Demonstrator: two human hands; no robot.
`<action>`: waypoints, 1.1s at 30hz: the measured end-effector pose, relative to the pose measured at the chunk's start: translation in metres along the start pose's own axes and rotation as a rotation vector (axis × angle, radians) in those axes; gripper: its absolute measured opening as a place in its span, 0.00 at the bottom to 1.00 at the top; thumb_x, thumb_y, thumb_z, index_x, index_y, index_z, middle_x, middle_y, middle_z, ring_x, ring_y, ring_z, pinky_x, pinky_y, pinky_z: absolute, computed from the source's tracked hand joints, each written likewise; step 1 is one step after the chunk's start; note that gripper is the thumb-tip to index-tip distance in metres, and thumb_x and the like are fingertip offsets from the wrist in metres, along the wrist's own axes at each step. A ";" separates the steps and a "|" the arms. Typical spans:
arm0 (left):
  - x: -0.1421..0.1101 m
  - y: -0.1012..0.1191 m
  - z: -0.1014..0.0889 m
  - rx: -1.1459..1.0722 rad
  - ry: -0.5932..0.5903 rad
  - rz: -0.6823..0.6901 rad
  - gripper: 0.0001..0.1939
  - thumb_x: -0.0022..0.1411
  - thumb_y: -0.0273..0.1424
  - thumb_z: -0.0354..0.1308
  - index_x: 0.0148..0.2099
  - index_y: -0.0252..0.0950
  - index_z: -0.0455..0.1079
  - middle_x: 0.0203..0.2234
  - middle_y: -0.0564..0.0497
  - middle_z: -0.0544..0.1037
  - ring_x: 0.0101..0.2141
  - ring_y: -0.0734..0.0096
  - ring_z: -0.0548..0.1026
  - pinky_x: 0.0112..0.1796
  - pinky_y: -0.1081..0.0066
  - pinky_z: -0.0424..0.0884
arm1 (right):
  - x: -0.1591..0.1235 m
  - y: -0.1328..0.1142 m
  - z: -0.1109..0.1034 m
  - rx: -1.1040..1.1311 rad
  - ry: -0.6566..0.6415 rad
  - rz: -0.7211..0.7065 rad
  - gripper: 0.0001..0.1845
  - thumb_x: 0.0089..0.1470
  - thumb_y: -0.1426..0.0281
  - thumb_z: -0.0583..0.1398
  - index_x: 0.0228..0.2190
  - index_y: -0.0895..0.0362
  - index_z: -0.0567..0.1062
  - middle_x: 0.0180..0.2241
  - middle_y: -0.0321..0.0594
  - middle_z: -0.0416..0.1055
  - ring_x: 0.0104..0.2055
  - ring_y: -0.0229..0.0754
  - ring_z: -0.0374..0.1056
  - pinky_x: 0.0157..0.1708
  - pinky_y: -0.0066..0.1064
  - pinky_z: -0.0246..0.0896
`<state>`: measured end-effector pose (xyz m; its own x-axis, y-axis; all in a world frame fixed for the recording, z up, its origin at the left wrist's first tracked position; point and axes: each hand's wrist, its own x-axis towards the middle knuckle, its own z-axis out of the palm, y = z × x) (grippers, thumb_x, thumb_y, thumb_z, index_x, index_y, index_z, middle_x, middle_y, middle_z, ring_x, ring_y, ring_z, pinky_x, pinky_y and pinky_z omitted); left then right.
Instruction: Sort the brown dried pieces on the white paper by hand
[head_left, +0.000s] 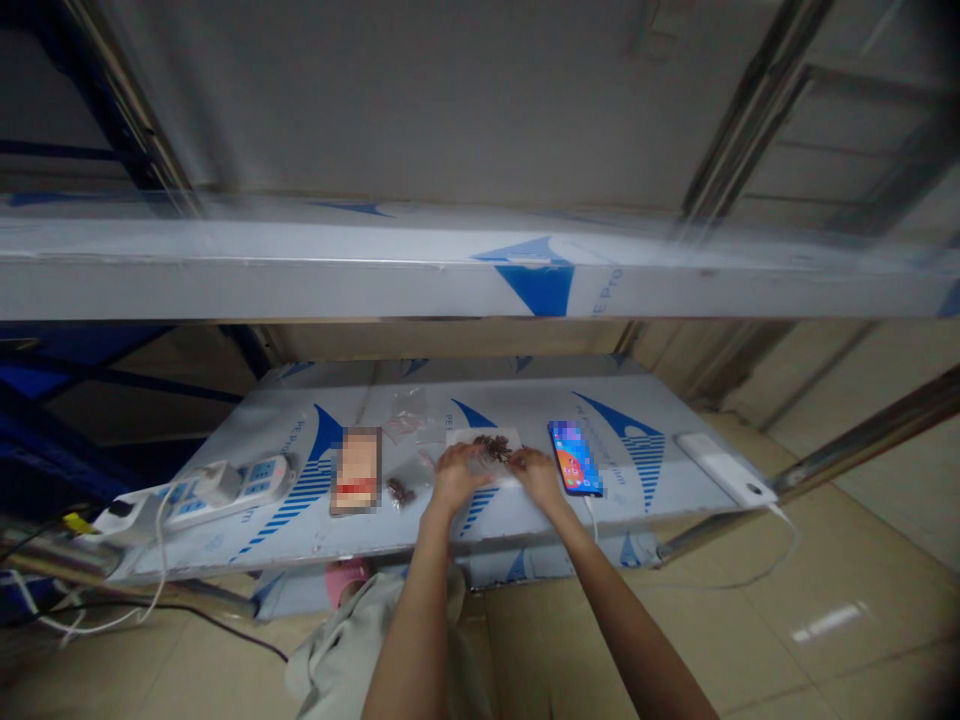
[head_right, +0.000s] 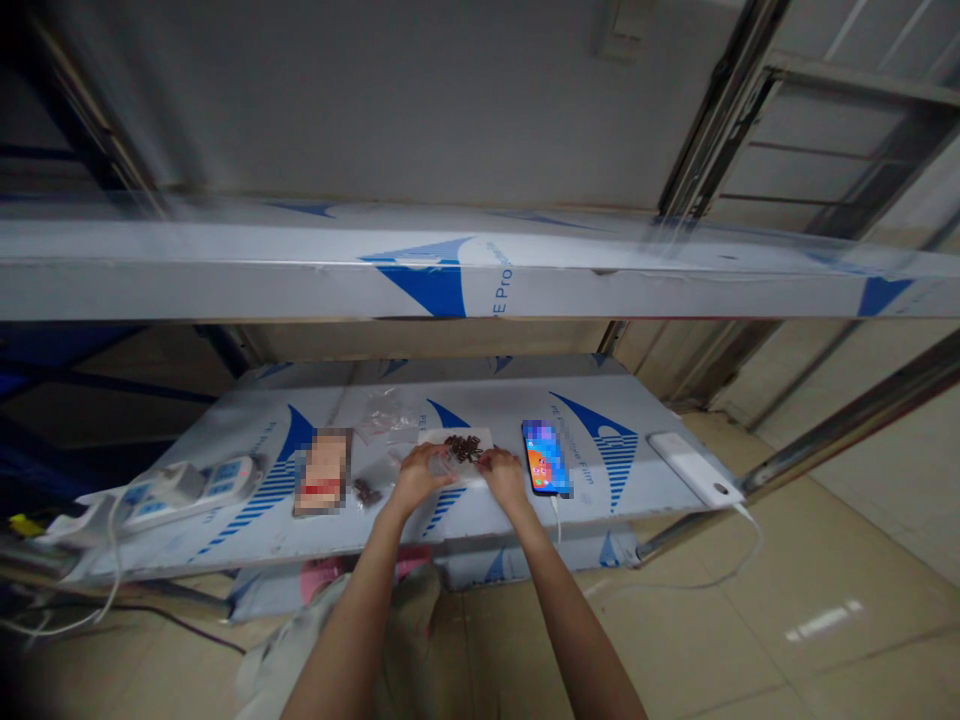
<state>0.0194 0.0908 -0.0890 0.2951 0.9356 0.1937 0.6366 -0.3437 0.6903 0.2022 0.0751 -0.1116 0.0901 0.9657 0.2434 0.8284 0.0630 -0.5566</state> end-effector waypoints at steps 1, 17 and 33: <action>0.000 0.000 0.000 0.006 -0.007 -0.005 0.28 0.39 0.35 0.64 0.46 0.39 0.65 0.43 0.47 0.70 0.46 0.63 0.65 0.47 0.63 0.59 | 0.002 -0.002 0.000 0.087 0.002 0.027 0.09 0.46 0.68 0.55 0.27 0.58 0.74 0.30 0.41 0.73 0.34 0.40 0.67 0.36 0.28 0.57; 0.000 -0.001 0.000 0.006 0.015 -0.011 0.27 0.39 0.35 0.64 0.46 0.39 0.66 0.44 0.47 0.70 0.46 0.61 0.65 0.49 0.60 0.57 | 0.014 -0.003 0.001 -0.211 0.017 0.047 0.08 0.47 0.68 0.56 0.28 0.57 0.74 0.32 0.42 0.72 0.38 0.42 0.65 0.38 0.28 0.54; -0.001 0.002 0.000 0.028 0.015 -0.015 0.26 0.42 0.35 0.62 0.46 0.40 0.66 0.44 0.47 0.70 0.46 0.62 0.65 0.49 0.61 0.57 | 0.014 -0.026 -0.003 0.133 0.082 0.054 0.15 0.51 0.63 0.51 0.30 0.56 0.74 0.32 0.41 0.73 0.35 0.40 0.66 0.36 0.29 0.56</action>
<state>0.0207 0.0894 -0.0882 0.2750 0.9416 0.1943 0.6606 -0.3319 0.6734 0.1840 0.0864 -0.0915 0.1817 0.9451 0.2716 0.7408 0.0501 -0.6698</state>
